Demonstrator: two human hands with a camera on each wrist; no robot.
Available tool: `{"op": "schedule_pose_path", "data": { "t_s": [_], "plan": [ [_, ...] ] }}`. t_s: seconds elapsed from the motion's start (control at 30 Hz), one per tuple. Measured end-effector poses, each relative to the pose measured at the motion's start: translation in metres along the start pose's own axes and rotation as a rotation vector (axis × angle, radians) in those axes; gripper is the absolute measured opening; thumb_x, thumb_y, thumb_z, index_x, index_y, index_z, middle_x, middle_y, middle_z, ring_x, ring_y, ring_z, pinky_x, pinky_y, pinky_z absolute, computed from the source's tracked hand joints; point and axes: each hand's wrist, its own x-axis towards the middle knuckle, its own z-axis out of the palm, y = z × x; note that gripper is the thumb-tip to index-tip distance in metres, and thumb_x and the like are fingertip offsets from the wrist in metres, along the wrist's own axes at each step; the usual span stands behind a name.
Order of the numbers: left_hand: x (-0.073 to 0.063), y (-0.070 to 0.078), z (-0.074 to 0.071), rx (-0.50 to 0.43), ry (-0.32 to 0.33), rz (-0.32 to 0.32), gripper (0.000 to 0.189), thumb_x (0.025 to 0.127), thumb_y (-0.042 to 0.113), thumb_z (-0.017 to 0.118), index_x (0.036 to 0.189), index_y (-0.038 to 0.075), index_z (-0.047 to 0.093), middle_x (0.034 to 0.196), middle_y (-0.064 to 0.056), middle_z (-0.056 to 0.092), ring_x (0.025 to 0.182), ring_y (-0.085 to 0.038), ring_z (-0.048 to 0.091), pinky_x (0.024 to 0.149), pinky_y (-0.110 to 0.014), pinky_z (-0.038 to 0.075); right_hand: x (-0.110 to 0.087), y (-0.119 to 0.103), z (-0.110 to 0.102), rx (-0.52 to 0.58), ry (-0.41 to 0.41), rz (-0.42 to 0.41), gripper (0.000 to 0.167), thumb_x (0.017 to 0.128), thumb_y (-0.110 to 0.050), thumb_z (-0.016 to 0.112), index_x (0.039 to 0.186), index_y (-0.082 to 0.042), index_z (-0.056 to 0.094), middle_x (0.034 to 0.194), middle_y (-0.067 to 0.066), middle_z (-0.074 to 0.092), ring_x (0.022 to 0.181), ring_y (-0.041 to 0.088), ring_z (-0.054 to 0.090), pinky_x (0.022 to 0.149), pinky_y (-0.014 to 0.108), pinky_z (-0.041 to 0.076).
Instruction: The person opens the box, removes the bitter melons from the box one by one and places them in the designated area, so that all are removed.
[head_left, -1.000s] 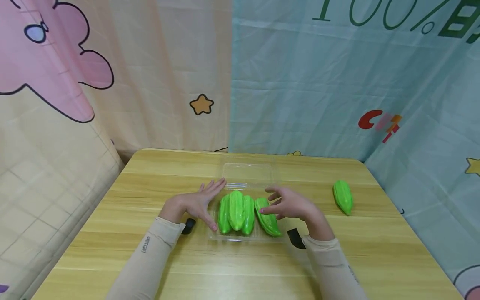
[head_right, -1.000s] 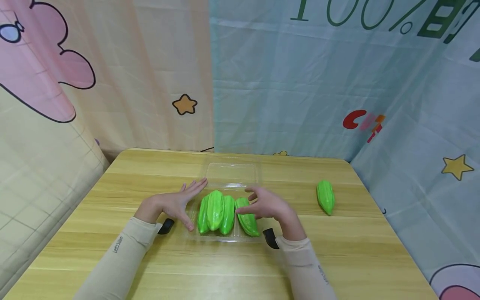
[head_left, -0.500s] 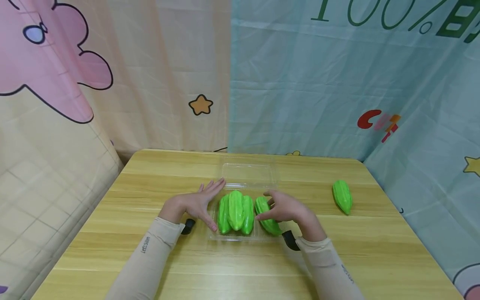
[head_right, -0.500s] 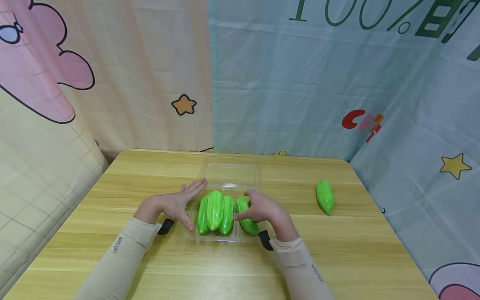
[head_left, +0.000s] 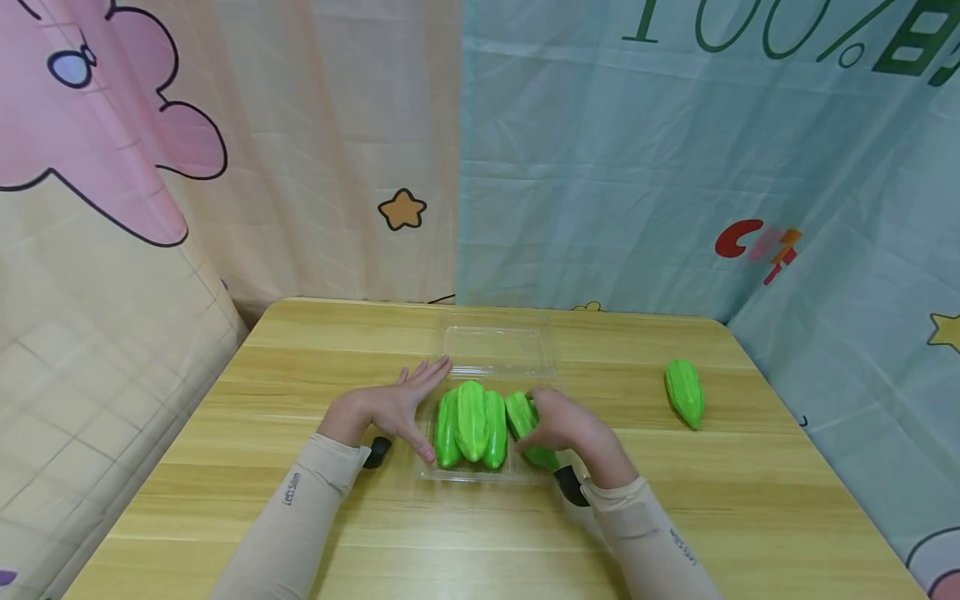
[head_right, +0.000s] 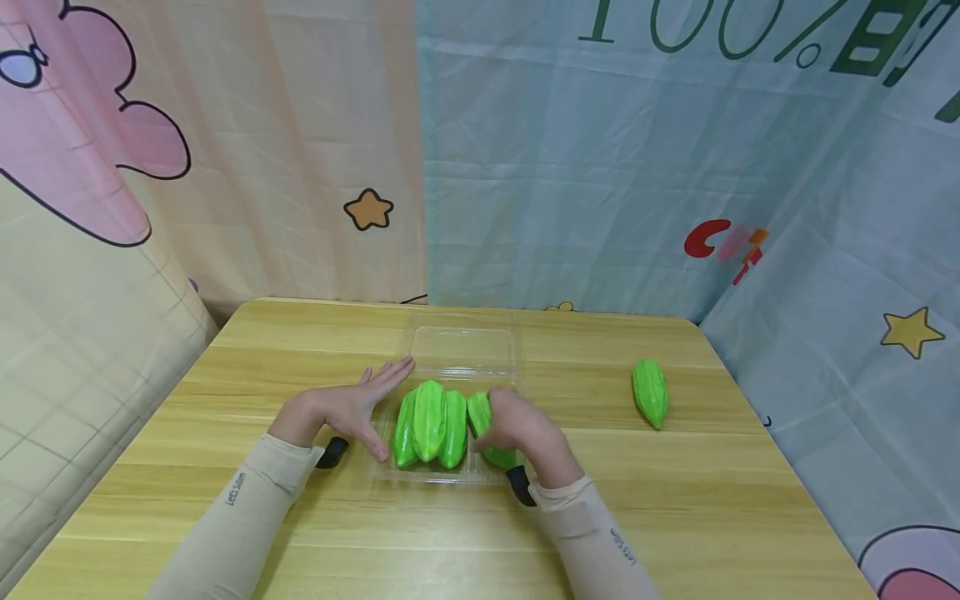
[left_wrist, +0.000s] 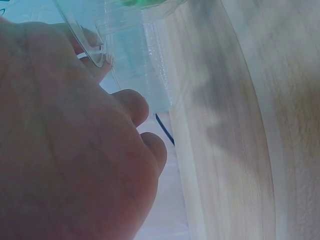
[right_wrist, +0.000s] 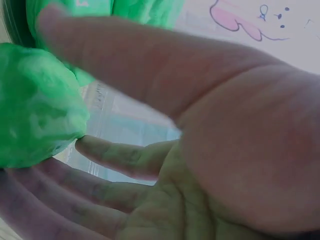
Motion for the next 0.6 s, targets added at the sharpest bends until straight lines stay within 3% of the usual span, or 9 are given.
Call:
{"op": "schedule_pose_path", "data": {
  "t_s": [0.27, 0.6],
  "plan": [
    [-0.001, -0.002, 0.000, -0.003, -0.009, -0.008, 0.145, 0.068, 0.046, 0.093, 0.159, 0.001, -0.011, 0.165, -0.019, -0.016, 0.148, -0.045, -0.017, 0.115, -0.063, -0.010, -0.003, -0.001, 0.000, -0.045, 0.027, -0.006, 0.075, 0.074, -0.009, 0.088, 0.135, 0.009, 0.049, 0.107, 0.010, 0.060, 0.092, 0.023, 0.057, 0.084, 0.042, 0.053],
    [-0.001, 0.000, 0.000, -0.026, -0.008, -0.020, 0.146, 0.067, 0.043, 0.094, 0.159, 0.003, -0.011, 0.165, -0.017, -0.017, 0.148, -0.044, -0.018, 0.115, -0.062, -0.012, -0.012, -0.002, -0.016, 0.131, 0.099, -0.011, 0.069, 0.074, -0.011, 0.083, 0.132, 0.004, 0.049, 0.108, 0.016, 0.064, 0.086, 0.024, 0.062, 0.072, 0.036, 0.056]
  ]
}}
